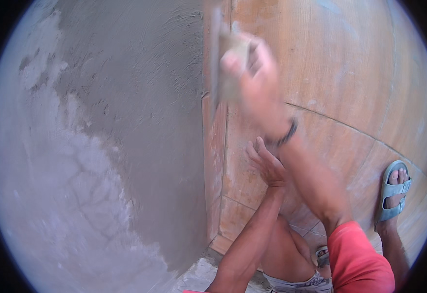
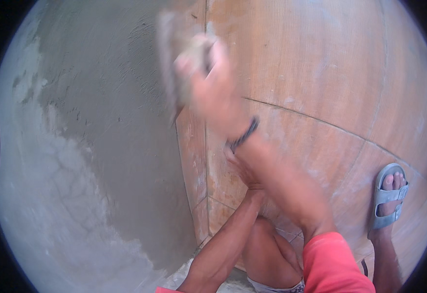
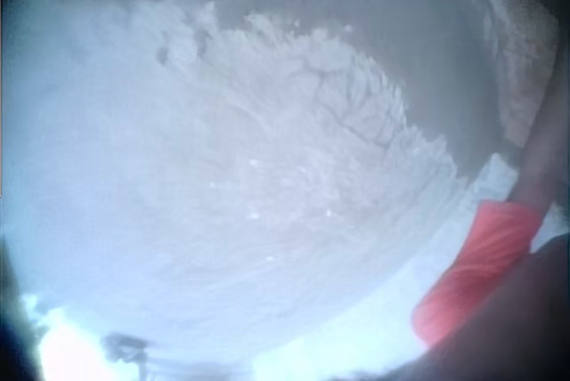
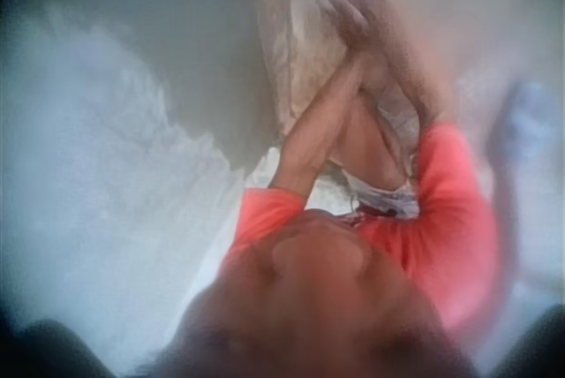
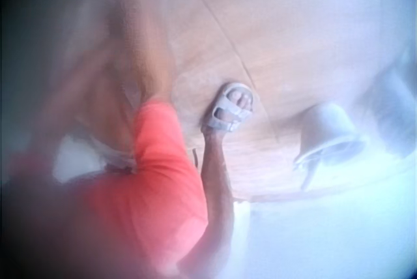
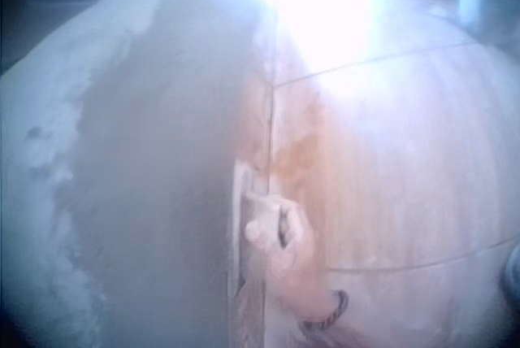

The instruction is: The person applies plaster to a wall using a trowel, smoothing the surface in continuous strokes. The person sits on the floor and works on a vertical wall section, spreading and leveling the material.

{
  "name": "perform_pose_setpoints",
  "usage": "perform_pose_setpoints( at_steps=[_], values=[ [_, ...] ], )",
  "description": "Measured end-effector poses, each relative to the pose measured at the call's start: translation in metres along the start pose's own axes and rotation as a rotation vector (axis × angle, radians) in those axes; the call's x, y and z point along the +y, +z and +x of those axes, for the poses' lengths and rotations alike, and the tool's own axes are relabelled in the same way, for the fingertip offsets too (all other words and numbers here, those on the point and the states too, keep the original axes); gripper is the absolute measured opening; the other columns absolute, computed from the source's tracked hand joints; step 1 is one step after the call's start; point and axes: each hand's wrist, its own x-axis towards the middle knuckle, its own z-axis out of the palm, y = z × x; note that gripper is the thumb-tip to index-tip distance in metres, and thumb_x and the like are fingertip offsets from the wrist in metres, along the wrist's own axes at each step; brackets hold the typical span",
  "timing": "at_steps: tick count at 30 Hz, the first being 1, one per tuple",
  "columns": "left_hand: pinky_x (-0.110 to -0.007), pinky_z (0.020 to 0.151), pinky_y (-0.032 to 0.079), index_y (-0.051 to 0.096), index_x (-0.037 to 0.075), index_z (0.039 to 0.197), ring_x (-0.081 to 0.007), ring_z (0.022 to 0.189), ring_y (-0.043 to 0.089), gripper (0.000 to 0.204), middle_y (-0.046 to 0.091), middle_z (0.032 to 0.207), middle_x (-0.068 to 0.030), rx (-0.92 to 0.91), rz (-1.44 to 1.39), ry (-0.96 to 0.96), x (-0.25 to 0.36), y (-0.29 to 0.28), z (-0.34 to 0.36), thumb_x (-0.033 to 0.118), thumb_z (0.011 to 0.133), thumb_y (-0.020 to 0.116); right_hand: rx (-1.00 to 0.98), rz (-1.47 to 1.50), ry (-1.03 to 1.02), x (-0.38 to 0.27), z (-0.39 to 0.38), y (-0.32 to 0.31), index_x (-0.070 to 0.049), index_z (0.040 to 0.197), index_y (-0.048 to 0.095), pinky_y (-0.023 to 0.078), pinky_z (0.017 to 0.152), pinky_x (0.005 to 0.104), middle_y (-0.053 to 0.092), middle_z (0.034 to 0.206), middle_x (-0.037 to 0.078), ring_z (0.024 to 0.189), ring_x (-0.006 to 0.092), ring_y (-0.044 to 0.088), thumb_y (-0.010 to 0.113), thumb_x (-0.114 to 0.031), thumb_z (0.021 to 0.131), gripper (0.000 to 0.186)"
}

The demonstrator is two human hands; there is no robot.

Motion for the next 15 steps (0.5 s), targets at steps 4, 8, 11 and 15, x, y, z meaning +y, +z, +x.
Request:
perform_pose_setpoints(
  at_steps=[4, 8, 11, 15],
  values=[
    [-0.066, 0.106, 0.016, 0.033, 0.0, 0.145, -0.0528, 0.137, 0.02, 0.073, 0.026, 0.147, -0.0288, 0.034, 0.189, 0.088, 0.0, 0.004, -0.001, 0.053, 0.095, 0.046, -0.084, -0.083, -0.012, 0.005, 0.092, -0.026, 0.0, 0.127, 0.053, 0.053, 0.085, 0.0316, 0.062, 0.114, 0.013, 0.1, 0.0198, 0.063, 0.064, -0.034, 0.093, 0.05],
    [-0.064, 0.107, 0.018, 0.035, 0.0, 0.144, -0.0504, 0.138, 0.022, 0.073, 0.027, 0.147, -0.0277, 0.045, 0.214, 0.055, -0.007, 0.002, -0.001, 0.052, 0.095, 0.048, -0.103, -0.338, -0.077, -0.006, 0.075, 0.01, 0.001, 0.124, 0.056, 0.05, 0.086, 0.0328, 0.064, 0.111, 0.009, 0.1, 0.0181, 0.062, 0.06, -0.029, 0.095, 0.041],
    [-0.061, 0.109, 0.019, 0.035, 0.0, 0.142, -0.0467, 0.137, 0.026, 0.067, 0.028, 0.147, -0.028, -0.139, 0.206, -0.065, 0.01, -0.001, -0.006, 0.047, 0.096, 0.049, -0.091, -0.301, -0.111, -0.005, 0.012, 0.033, 0.004, 0.123, 0.053, 0.051, 0.084, 0.0426, 0.064, 0.097, 0.022, 0.092, 0.0336, 0.064, 0.064, -0.024, 0.089, 0.045],
    [-0.06, 0.111, 0.019, 0.036, 0.0, 0.142, -0.0471, 0.135, 0.03, 0.067, 0.031, 0.146, -0.0282, -0.021, 0.318, 0.057, 0.014, -0.02, 0.004, 0.045, 0.094, 0.052, -0.338, -0.285, -0.413, -0.011, -0.101, 0.076, 0.003, 0.133, 0.049, 0.048, 0.09, 0.0434, 0.058, 0.115, 0.023, 0.101, 0.04, 0.057, 0.068, -0.021, 0.085, 0.057]
  ],
)
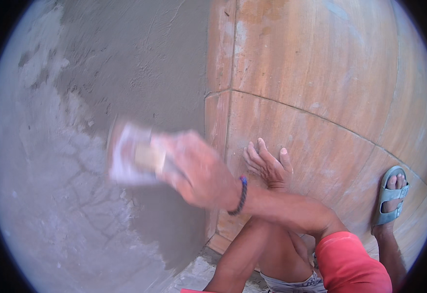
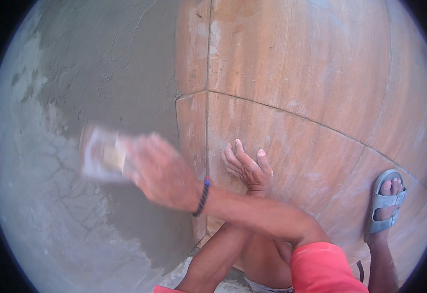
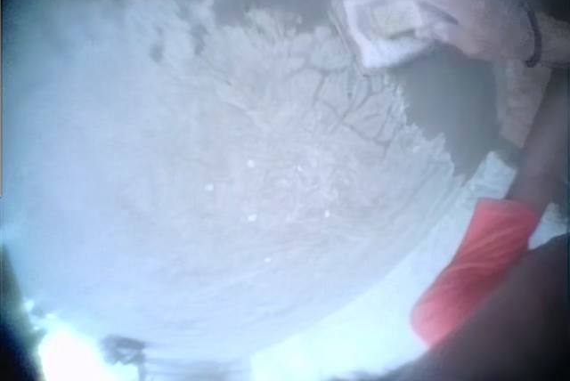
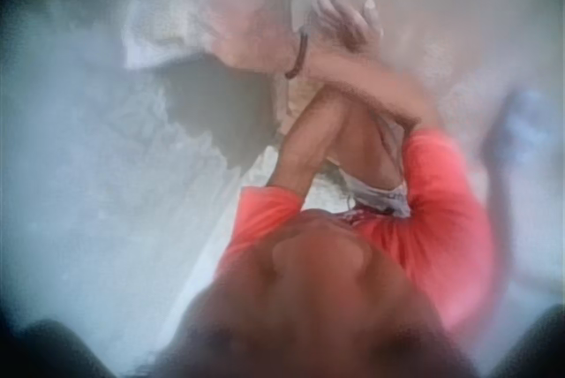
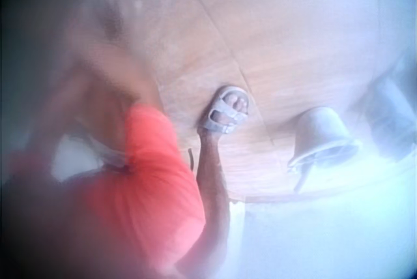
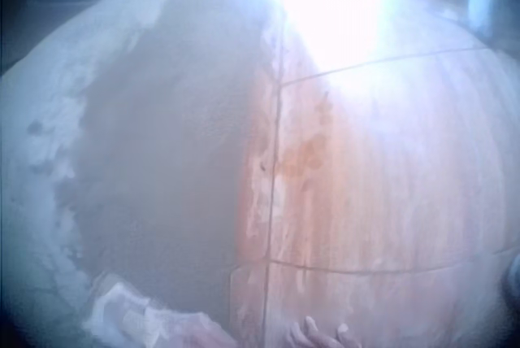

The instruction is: The person applies plaster to a wall using a trowel, smoothing the surface in continuous strokes. The person sits on the floor and works on a vertical wall section, spreading and leveling the material.

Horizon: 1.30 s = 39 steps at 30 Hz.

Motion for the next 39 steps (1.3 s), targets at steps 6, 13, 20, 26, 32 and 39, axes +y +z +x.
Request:
perform_pose_setpoints(
  at_steps=[6, 13, 20, 26, 32, 39],
  values=[
    [-0.065, 0.107, 0.019, 0.033, 0.001, 0.145, -0.0508, 0.137, 0.022, 0.073, 0.026, 0.147, -0.0277, 0.003, -0.153, -0.009, -0.009, 0.019, -0.006, 0.05, 0.093, 0.051, 0.192, 0.565, 0.516, 0.051, 0.009, -0.086, 0.001, 0.143, 0.039, 0.051, 0.093, 0.0364, 0.057, 0.13, 0.013, 0.112, 0.0211, 0.059, 0.055, -0.028, 0.101, 0.053],
    [-0.065, 0.104, 0.019, 0.032, 0.005, 0.145, -0.0498, 0.137, 0.023, 0.072, 0.027, 0.146, -0.0233, 0.084, -0.114, 0.01, -0.012, 0.031, -0.004, 0.05, 0.094, 0.053, 0.329, 0.981, 0.642, 0.113, 0.029, -0.091, 0.0, 0.136, 0.046, 0.048, 0.095, 0.0291, 0.06, 0.124, 0.006, 0.112, 0.0126, 0.057, 0.051, -0.025, 0.104, 0.041],
    [-0.062, 0.104, 0.023, 0.035, 0.006, 0.142, -0.0468, 0.137, 0.022, 0.067, 0.027, 0.146, -0.0187, 0.066, -0.036, -0.027, -0.013, 0.036, -0.005, 0.036, 0.09, 0.064, 0.276, 0.99, 0.612, 0.111, 0.031, -0.078, 0.0, 0.149, 0.03, 0.047, 0.1, 0.0323, 0.053, 0.136, 0.009, 0.119, 0.0149, 0.054, 0.045, -0.023, 0.105, 0.052],
    [-0.061, 0.105, 0.026, 0.033, 0.008, 0.143, -0.0455, 0.138, 0.023, 0.069, 0.025, 0.148, -0.0171, 0.001, -0.042, -0.036, -0.028, 0.047, -0.014, 0.041, 0.09, 0.062, 0.27, 0.983, 0.591, 0.1, 0.03, -0.065, 0.001, 0.145, 0.035, 0.047, 0.099, 0.0309, 0.055, 0.132, 0.009, 0.116, 0.0141, 0.055, 0.049, -0.026, 0.104, 0.05],
    [-0.062, 0.106, 0.025, 0.032, 0.007, 0.144, -0.0451, 0.138, 0.023, 0.072, 0.025, 0.148, -0.0172, 0.055, 0.035, 0.023, -0.027, 0.044, -0.012, 0.045, 0.09, 0.061, 0.269, 0.853, 0.593, 0.097, 0.031, -0.062, 0.001, 0.141, 0.04, 0.047, 0.097, 0.0296, 0.057, 0.128, 0.008, 0.114, 0.0133, 0.055, 0.053, -0.032, 0.103, 0.053],
    [-0.061, 0.108, 0.022, 0.03, 0.005, 0.145, -0.0448, 0.14, 0.021, 0.074, 0.025, 0.148, -0.0192, -0.102, -0.083, -0.093, -0.008, 0.036, -0.015, 0.046, 0.091, 0.059, 0.189, 0.46, 0.672, 0.088, 0.001, -0.063, 0.001, 0.136, 0.046, 0.044, 0.096, 0.0303, 0.057, 0.119, 0.008, 0.11, 0.0161, 0.055, 0.056, -0.05, 0.097, 0.065]
  ],
)
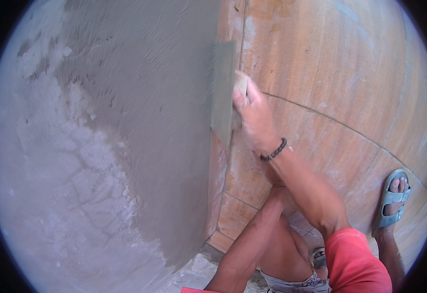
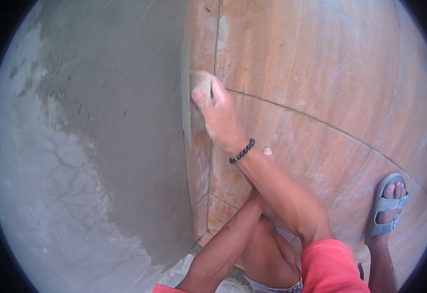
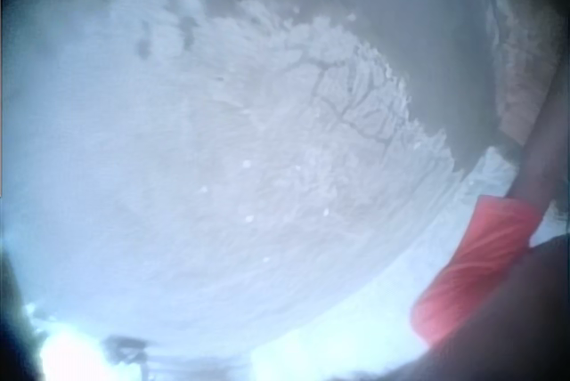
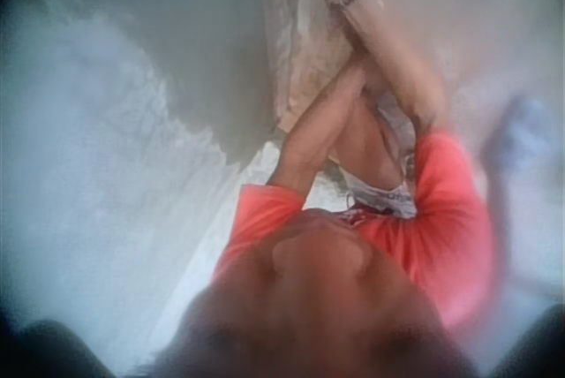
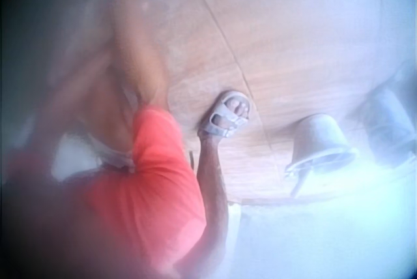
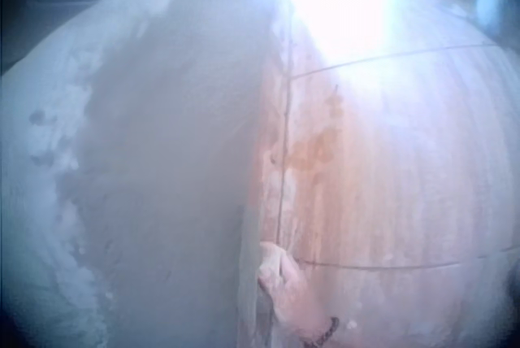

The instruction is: The person applies plaster to a wall using a trowel, smoothing the surface in continuous strokes. The person sits on the floor and works on a vertical wall section, spreading and leveling the material.

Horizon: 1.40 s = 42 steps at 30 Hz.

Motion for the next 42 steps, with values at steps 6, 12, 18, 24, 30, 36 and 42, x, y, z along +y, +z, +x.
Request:
perform_pose_setpoints(
  at_steps=[6, 12, 18, 24, 30, 36, 42],
  values=[
    [-0.061, 0.11, 0.02, 0.029, 0.004, 0.147, -0.0444, 0.141, 0.02, 0.075, 0.025, 0.149, -0.0209, -0.193, -0.255, -0.281, -0.026, 0.031, -0.012, 0.047, 0.092, 0.058, -0.031, 0.067, 0.05, 0.019, -0.06, -0.002, 0.001, 0.14, 0.044, 0.045, 0.097, 0.0307, 0.058, 0.122, 0.009, 0.113, 0.0172, 0.056, 0.06, -0.047, 0.096, 0.067],
    [-0.062, 0.107, 0.019, 0.034, 0.001, 0.143, -0.0463, 0.138, 0.023, 0.074, 0.029, 0.146, -0.0229, 0.128, -0.026, 0.079, 0.005, -0.007, 0.009, 0.053, 0.093, 0.053, -0.007, 0.471, -0.045, -0.005, 0.025, -0.034, 0.0, 0.138, 0.045, 0.049, 0.093, 0.0306, 0.06, 0.122, 0.008, 0.11, 0.0145, 0.057, 0.058, -0.03, 0.1, 0.05],
    [-0.061, 0.106, 0.022, 0.036, 0.001, 0.142, -0.0474, 0.136, 0.027, 0.07, 0.031, 0.145, -0.023, 0.185, 0.01, 0.114, -0.002, -0.005, 0.01, 0.048, 0.094, 0.054, -0.045, 0.412, -0.057, -0.013, 0.048, -0.009, -0.001, 0.131, 0.049, 0.05, 0.091, 0.0301, 0.061, 0.116, 0.007, 0.106, 0.0135, 0.059, 0.059, -0.034, 0.099, 0.048],
    [-0.061, 0.106, 0.022, 0.036, 0.001, 0.142, -0.0483, 0.135, 0.026, 0.065, 0.029, 0.145, -0.0252, 0.028, 0.013, 0.073, 0.02, -0.039, 0.009, 0.043, 0.095, 0.053, 0.153, -0.146, -0.203, -0.034, 0.022, 0.037, 0.001, 0.126, 0.05, 0.052, 0.083, 0.0382, 0.063, 0.107, 0.018, 0.093, 0.0252, 0.065, 0.067, -0.038, 0.091, 0.055],
    [-0.064, 0.106, 0.02, 0.035, -0.002, 0.142, -0.0496, 0.133, 0.028, 0.07, 0.03, 0.144, -0.0282, 0.181, -0.008, 0.138, 0.004, -0.018, 0.011, 0.045, 0.094, 0.051, -0.077, -0.389, -0.554, -0.045, -0.078, 0.107, 0.003, 0.13, 0.049, 0.051, 0.086, 0.0437, 0.062, 0.11, 0.023, 0.098, 0.0395, 0.062, 0.069, -0.021, 0.086, 0.054],
    [-0.064, 0.106, 0.018, 0.034, 0.0, 0.144, -0.0516, 0.137, 0.022, 0.073, 0.028, 0.146, -0.0262, 0.162, -0.177, 0.041, -0.009, -0.016, 0.009, 0.051, 0.094, 0.048, 0.115, 0.028, -0.085, -0.041, -0.021, 0.025, 0.002, 0.131, 0.048, 0.055, 0.078, 0.0331, 0.064, 0.109, 0.014, 0.096, 0.0183, 0.064, 0.061, -0.032, 0.094, 0.052],
    [-0.064, 0.106, 0.018, 0.036, 0.0, 0.142, -0.0509, 0.136, 0.024, 0.07, 0.03, 0.145, -0.0259, 0.125, -0.037, 0.112, 0.005, 0.003, 0.008, 0.05, 0.094, 0.048, 0.059, -0.233, -0.262, -0.027, 0.051, -0.017, 0.0, 0.129, 0.051, 0.054, 0.08, 0.0359, 0.065, 0.108, 0.017, 0.096, 0.0243, 0.065, 0.064, -0.037, 0.091, 0.055]
  ],
)
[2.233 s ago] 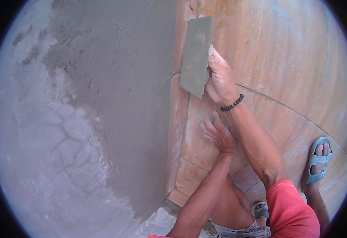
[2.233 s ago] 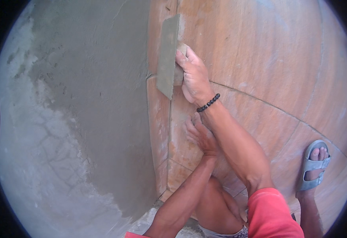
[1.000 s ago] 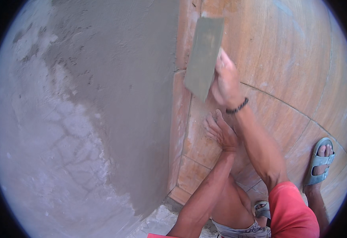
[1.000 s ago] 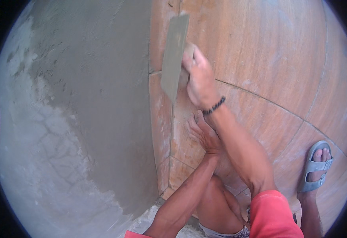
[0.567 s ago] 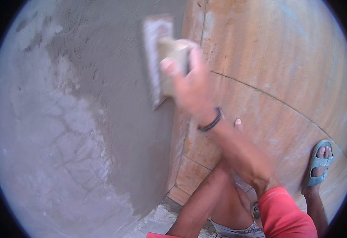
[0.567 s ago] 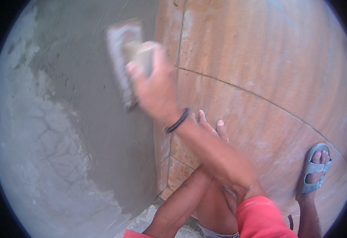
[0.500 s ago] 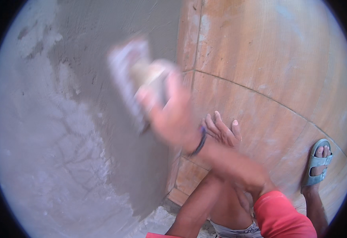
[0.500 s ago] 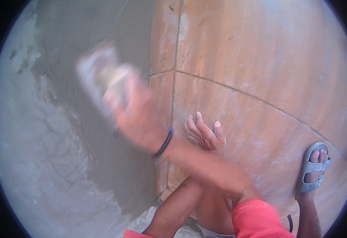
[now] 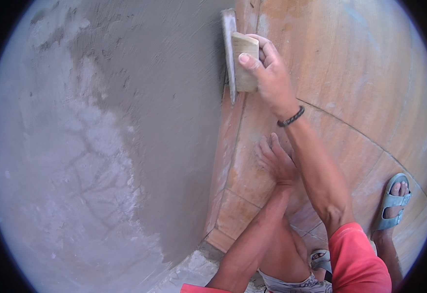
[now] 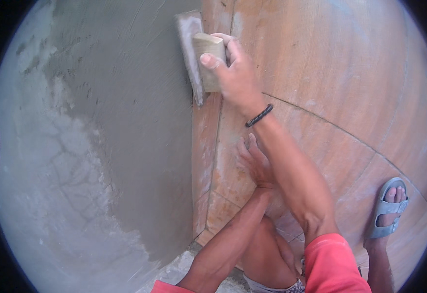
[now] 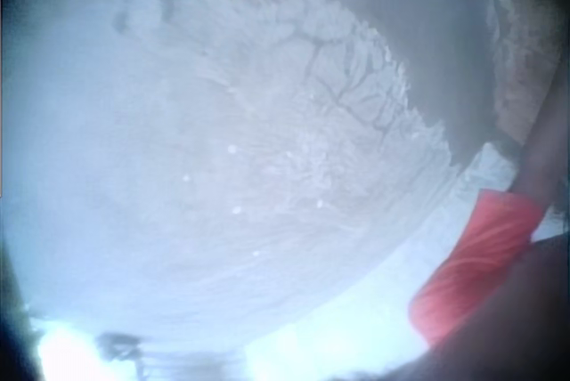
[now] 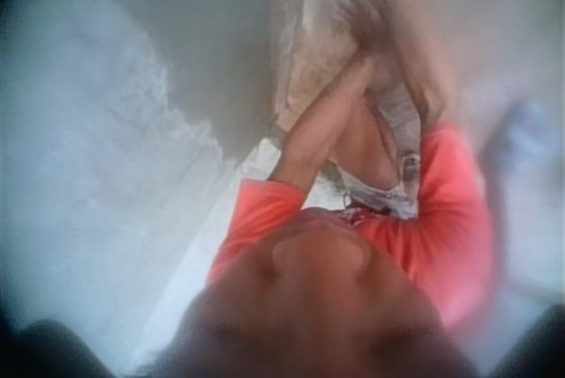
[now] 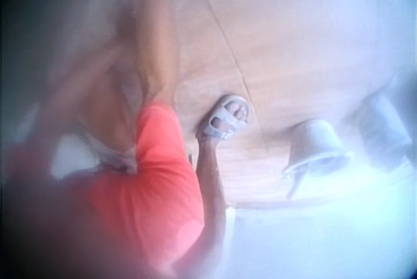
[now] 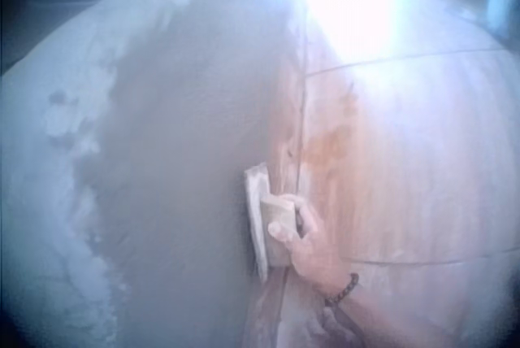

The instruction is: The person applies plaster to a wall using a trowel, smoothing the surface in continuous strokes. The person sits on the floor and works on a vertical wall section, spreading and leveling the material.

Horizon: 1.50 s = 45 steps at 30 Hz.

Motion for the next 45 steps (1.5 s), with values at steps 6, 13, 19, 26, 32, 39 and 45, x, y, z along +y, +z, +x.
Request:
perform_pose_setpoints(
  at_steps=[6, 13, 19, 26, 32, 39, 45],
  values=[
    [-0.062, 0.106, 0.023, 0.036, 0.0, 0.142, -0.0498, 0.134, 0.025, 0.068, 0.029, 0.145, -0.0268, 0.018, 0.023, 0.016, -0.001, -0.023, 0.006, 0.043, 0.092, 0.052, -0.102, -0.213, -0.197, -0.032, -0.138, 0.102, -0.002, 0.13, 0.053, 0.048, 0.089, 0.043, 0.058, 0.113, 0.021, 0.102, 0.0371, 0.057, 0.07, -0.024, 0.081, 0.056],
    [-0.059, 0.107, 0.024, 0.038, 0.001, 0.142, -0.0467, 0.135, 0.027, 0.069, 0.032, 0.144, -0.0254, -0.045, -0.024, -0.034, 0.001, -0.031, 0.006, 0.046, 0.092, 0.054, -0.265, -0.201, -0.186, -0.051, -0.151, 0.053, 0.003, 0.129, 0.05, 0.052, 0.088, 0.0383, 0.059, 0.115, 0.019, 0.105, 0.0286, 0.06, 0.07, -0.024, 0.085, 0.056],
    [-0.05, 0.109, 0.028, 0.039, 0.002, 0.14, -0.0392, 0.132, 0.036, 0.068, 0.038, 0.142, -0.0228, -0.004, -0.113, -0.152, 0.002, -0.009, 0.0, 0.044, 0.09, 0.06, -0.053, 0.087, 0.229, 0.003, -0.073, 0.013, 0.0, 0.13, 0.048, 0.051, 0.089, 0.038, 0.062, 0.114, 0.016, 0.106, 0.0237, 0.061, 0.069, -0.037, 0.089, 0.059],
    [-0.062, 0.108, 0.019, 0.04, -0.001, 0.14, -0.0495, 0.136, 0.024, 0.068, 0.031, 0.144, -0.0252, 0.048, -0.082, 0.011, 0.006, -0.01, 0.004, 0.045, 0.092, 0.053, -0.366, -0.186, 0.132, -0.037, -0.186, 0.088, 0.002, 0.129, 0.047, 0.044, 0.096, 0.0407, 0.056, 0.118, 0.019, 0.108, 0.0313, 0.057, 0.068, -0.026, 0.088, 0.054],
    [-0.062, 0.108, 0.021, 0.041, 0.0, 0.14, -0.049, 0.136, 0.026, 0.066, 0.032, 0.144, -0.0243, 0.053, -0.047, -0.02, -0.002, -0.013, 0.005, 0.044, 0.093, 0.052, -0.888, 0.296, 0.07, -0.103, -0.235, 0.101, -0.002, 0.131, 0.049, 0.044, 0.096, 0.0452, 0.055, 0.117, 0.02, 0.111, 0.039, 0.053, 0.069, -0.017, 0.086, 0.051],
    [-0.058, 0.104, 0.029, 0.041, 0.0, 0.14, -0.0494, 0.131, 0.032, 0.063, 0.035, 0.142, -0.027, -0.056, -0.086, -0.227, -0.043, -0.001, 0.001, 0.047, 0.097, 0.045, -0.178, 0.724, 0.391, -0.05, -0.088, 0.005, 0.0, 0.138, 0.044, 0.054, 0.089, 0.0356, 0.058, 0.124, 0.01, 0.107, 0.0194, 0.061, 0.054, -0.018, 0.1, 0.044],
    [-0.063, 0.105, 0.022, 0.042, 0.001, 0.139, -0.0497, 0.134, 0.029, 0.068, 0.034, 0.143, -0.0258, 0.104, -0.022, 0.003, 0.003, -0.013, 0.006, 0.052, 0.095, 0.046, -0.054, 0.503, 0.171, -0.021, 0.048, -0.031, 0.001, 0.134, 0.046, 0.051, 0.094, 0.0324, 0.06, 0.12, 0.009, 0.11, 0.0166, 0.058, 0.056, -0.023, 0.1, 0.042]
  ],
)
